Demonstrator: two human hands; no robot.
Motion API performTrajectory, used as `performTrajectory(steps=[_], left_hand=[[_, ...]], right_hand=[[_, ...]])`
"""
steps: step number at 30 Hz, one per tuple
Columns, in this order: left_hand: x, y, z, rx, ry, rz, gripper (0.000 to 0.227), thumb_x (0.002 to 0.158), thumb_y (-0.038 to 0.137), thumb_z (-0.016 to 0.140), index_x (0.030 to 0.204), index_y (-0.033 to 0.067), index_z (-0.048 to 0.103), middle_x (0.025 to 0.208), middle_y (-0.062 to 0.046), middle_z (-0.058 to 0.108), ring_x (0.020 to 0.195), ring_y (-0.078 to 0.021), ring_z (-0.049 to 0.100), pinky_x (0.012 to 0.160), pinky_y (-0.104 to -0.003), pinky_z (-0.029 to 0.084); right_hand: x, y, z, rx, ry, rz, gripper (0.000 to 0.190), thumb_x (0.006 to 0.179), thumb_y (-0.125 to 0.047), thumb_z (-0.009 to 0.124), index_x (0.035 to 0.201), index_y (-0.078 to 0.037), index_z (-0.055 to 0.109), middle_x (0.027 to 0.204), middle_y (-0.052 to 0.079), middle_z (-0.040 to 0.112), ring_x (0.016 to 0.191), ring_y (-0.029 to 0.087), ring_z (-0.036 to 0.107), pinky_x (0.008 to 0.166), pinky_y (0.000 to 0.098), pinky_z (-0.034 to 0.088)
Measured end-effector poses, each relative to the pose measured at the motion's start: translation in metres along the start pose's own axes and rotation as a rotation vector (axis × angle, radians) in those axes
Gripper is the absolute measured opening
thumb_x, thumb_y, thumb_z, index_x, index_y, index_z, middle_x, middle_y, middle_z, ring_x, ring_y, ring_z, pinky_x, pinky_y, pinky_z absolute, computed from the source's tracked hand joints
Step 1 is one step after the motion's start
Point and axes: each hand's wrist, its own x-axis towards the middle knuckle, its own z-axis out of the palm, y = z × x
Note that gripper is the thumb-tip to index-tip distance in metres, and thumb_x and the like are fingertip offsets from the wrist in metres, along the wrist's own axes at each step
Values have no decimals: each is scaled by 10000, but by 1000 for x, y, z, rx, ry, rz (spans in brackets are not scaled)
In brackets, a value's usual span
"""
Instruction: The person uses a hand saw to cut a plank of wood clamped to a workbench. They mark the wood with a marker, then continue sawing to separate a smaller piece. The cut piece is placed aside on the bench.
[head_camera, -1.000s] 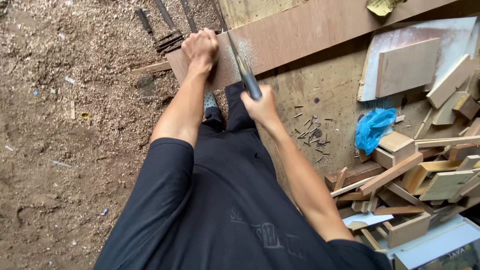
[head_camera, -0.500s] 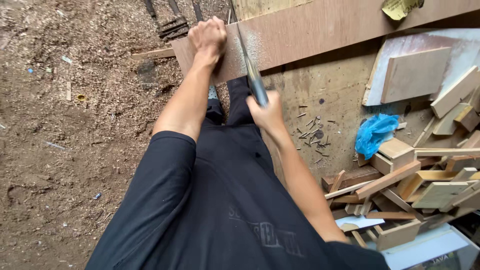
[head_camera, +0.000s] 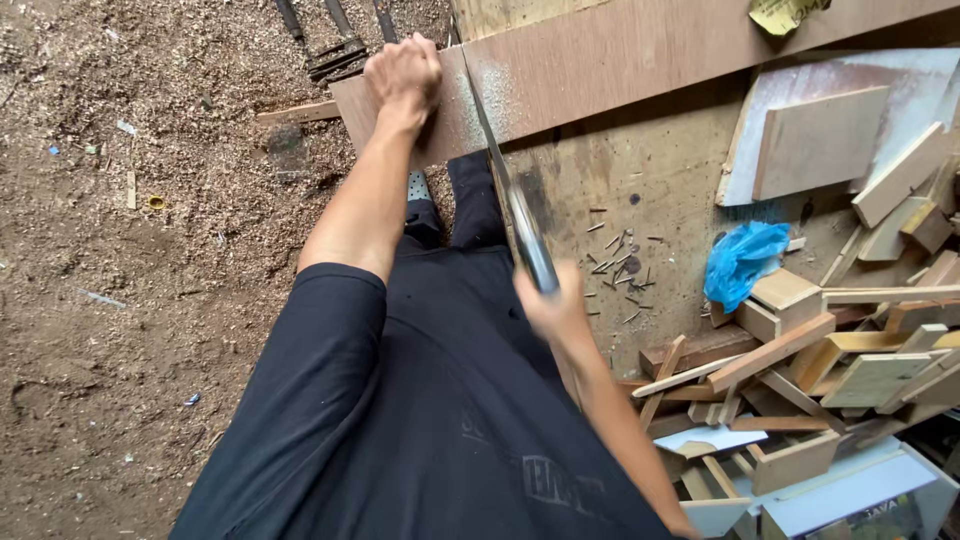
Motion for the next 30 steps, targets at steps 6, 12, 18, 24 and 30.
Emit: performTrajectory(steps=[6, 12, 18, 24, 30], left_hand=[[3, -2, 3, 157, 178, 151, 560, 1064, 317, 352, 516, 214, 407, 436, 40, 327, 382, -110, 244, 376, -351, 249], [-3, 5, 3, 181, 438, 260, 627, 1061, 498, 339, 500, 230, 421, 406, 69, 341, 367, -105, 254, 410, -350, 293], [0, 13, -8, 50, 12, 45, 545, 1050, 286, 346, 510, 211, 361, 410, 75, 274, 349, -98, 211, 352, -331, 230], [1, 11, -2, 35, 66, 87, 541, 1042, 278, 369, 504, 232, 333, 400, 93, 268, 337, -79, 189, 348, -313, 203], [5, 5, 4, -3, 219, 123, 506, 1036, 284, 383, 534, 240, 342, 422, 97, 264, 356, -78, 174, 345, -311, 195]], right_hand=[[122, -4, 46, -92, -6, -161, 316, 815, -123, 703, 593, -31, 498, 509, -12, 436, 492, 63, 430, 454, 310, 366], [121, 7, 43, 47, -11, -35, 311, 822, -121, 693, 592, -19, 510, 536, -42, 480, 488, 61, 444, 449, 324, 352], [63, -4, 24, -42, -15, -104, 334, 878, -123, 696, 622, -36, 501, 552, -43, 445, 531, 46, 408, 469, 305, 344], [-49, -27, -31, -49, -51, 4, 159, 838, -75, 671, 698, -17, 624, 558, -18, 549, 497, 73, 501, 466, 282, 379], [108, -8, 44, -71, 44, -100, 333, 829, -120, 709, 597, -23, 491, 522, -25, 406, 504, 54, 401, 447, 312, 334]])
